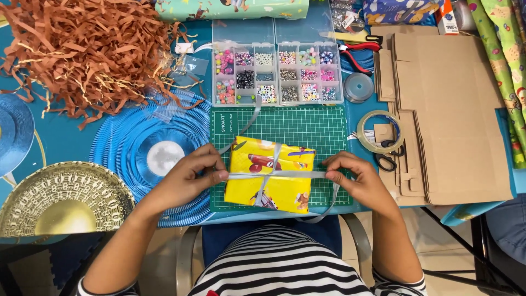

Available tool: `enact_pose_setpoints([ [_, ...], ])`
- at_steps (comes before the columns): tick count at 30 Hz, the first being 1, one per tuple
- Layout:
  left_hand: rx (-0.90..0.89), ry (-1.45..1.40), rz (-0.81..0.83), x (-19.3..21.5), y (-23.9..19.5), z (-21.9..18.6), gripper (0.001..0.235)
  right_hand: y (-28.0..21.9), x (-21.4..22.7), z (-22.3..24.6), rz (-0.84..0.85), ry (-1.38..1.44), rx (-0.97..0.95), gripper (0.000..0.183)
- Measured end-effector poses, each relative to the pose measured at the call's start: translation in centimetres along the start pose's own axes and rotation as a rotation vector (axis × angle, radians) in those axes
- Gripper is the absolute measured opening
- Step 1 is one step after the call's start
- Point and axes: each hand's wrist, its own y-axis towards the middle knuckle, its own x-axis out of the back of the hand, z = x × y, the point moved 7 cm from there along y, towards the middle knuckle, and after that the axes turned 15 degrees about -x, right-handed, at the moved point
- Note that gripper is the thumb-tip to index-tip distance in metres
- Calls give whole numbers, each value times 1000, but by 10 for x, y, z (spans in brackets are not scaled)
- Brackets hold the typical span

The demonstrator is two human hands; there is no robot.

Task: The person wraps a small yellow gift box with a silver ribbon, securing it with tape and tying a bow. They then lift the finished package and hand it to another person across the table.

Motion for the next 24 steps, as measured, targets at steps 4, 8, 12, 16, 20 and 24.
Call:
enact_pose_setpoints([
  [4,-11,22,31,9,11,8,18,7,-2,-8,43,-6,-6,13],
  [8,-55,-22,120,9,24,23,14,14,-14,-29,112,6,-89,16],
  [12,-62,-6,193,13,30,21,13,12,-10,-34,133,25,-165,17],
  [16,-38,50,187,21,30,15,11,-3,1,-18,82,-17,-153,20],
  [20,27,-4,212,19,31,29,14,-1,-7,-24,112,-17,-176,21],
  [24,4,-77,185,13,38,47,16,-3,-14,-28,131,-26,-179,18],
])
